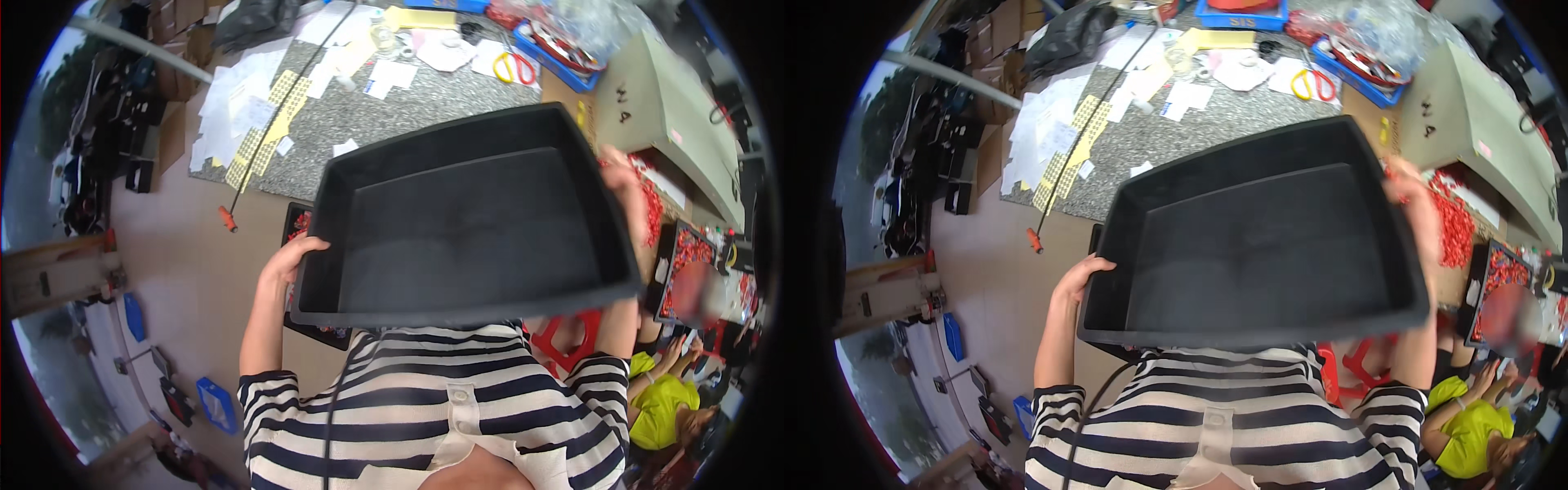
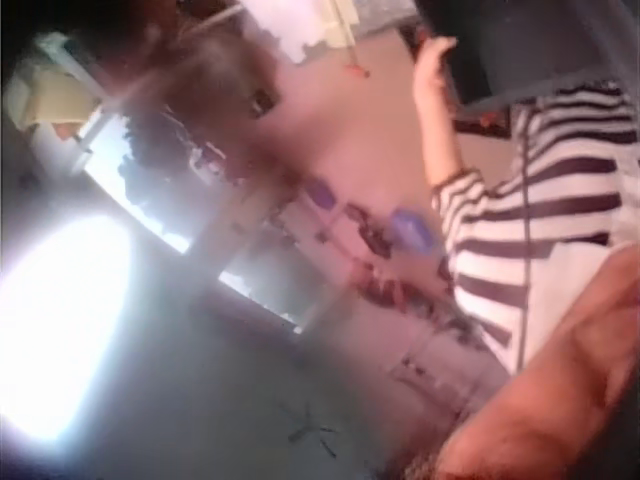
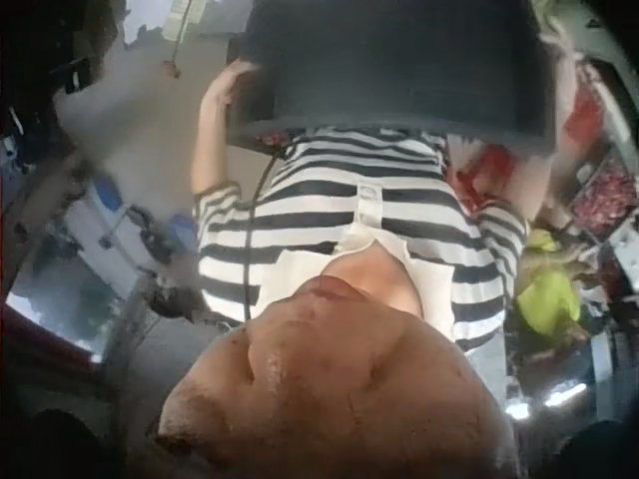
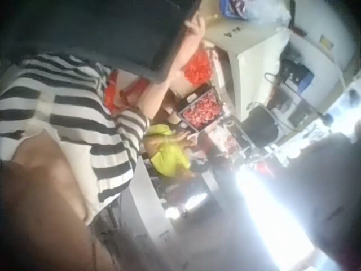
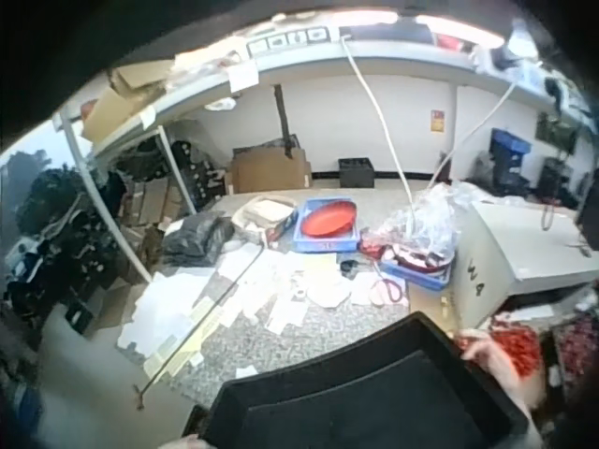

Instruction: The person sorts small red decorative items from a blue tray into a black tray. They use their hands to pick up handfuls of the items and transfer them between containers. The person also moves a red plate and a small yellow tool on the table during the process.

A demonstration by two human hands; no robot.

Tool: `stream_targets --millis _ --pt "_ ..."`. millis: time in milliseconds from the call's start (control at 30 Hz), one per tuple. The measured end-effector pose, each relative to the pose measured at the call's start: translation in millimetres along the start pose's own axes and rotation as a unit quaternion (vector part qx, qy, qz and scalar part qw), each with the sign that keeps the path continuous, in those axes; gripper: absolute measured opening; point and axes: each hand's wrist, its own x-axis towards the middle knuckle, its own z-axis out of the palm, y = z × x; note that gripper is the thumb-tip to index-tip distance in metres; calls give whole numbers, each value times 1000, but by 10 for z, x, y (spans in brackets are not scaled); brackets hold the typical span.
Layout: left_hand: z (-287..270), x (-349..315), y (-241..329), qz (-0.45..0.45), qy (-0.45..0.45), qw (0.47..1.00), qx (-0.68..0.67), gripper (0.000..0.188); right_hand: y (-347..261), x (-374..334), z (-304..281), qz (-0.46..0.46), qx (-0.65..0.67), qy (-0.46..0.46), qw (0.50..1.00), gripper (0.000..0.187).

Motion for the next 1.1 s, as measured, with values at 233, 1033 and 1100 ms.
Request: stream_targets --millis 233,1033,1100 --pt "-1289 -149 -504 75 218 973 -23 27 1714 823 752 404 -172 102 893 75" --pt "-1069 89 -1370 215 365 857 -295 36 3170 2772 645 101 -449 271 845 34" --pt "-779 268 -1019 234 340 854 -315 52 2961 2390 342 111 -501 314 799 32"
